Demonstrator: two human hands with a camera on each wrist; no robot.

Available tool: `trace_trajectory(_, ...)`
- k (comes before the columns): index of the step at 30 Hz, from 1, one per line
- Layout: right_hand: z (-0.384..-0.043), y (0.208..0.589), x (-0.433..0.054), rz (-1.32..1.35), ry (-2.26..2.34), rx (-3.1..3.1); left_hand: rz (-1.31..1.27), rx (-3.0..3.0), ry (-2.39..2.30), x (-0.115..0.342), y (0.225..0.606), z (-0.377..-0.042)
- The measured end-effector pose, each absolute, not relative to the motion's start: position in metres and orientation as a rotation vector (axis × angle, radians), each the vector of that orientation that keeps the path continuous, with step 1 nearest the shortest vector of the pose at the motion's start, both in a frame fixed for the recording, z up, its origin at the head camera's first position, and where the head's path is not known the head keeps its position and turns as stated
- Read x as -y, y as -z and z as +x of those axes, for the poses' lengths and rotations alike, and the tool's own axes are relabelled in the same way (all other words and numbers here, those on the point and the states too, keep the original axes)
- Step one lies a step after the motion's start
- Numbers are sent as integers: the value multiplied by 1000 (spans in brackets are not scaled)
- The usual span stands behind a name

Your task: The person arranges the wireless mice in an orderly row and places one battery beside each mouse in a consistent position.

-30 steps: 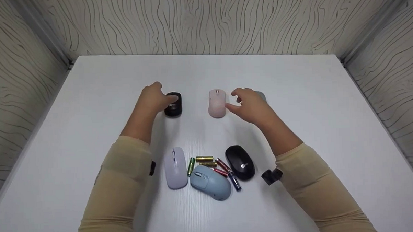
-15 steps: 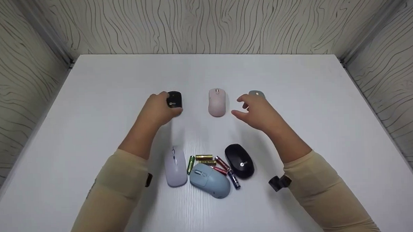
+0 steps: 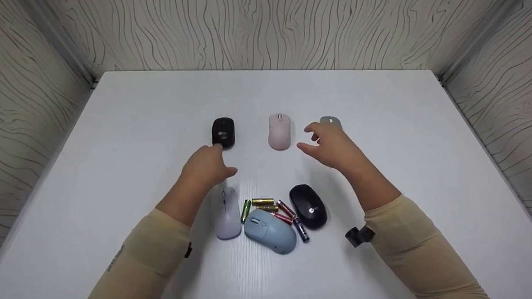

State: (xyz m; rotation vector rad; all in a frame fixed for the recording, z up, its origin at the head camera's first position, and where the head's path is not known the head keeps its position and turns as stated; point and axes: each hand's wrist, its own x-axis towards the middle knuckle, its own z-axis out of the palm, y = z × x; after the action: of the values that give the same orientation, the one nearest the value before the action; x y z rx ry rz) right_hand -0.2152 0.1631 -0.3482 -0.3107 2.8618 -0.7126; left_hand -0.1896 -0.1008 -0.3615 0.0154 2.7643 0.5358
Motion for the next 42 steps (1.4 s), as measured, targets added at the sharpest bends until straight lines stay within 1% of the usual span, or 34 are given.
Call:
trace_trajectory(5,-216,349,-163,-308,713,-2860,26,-2718,-400,97,372,-176)
trace_trajectory(13,-216,348,-163,-311,710,-2846,21,-2683,-351,95,383,-162)
trace_trajectory(26,-214,348,-161,-318,702,-2851,122,-2718,-366,88,389,-158)
trace_trajectory(33,-213,350,-161,-329,706,-2851,64,-2744,-450,90,397,-155)
trace_trajectory(42,-211,351,-161,-306,695,-2843,-12,-2719,-527,95,395,-149)
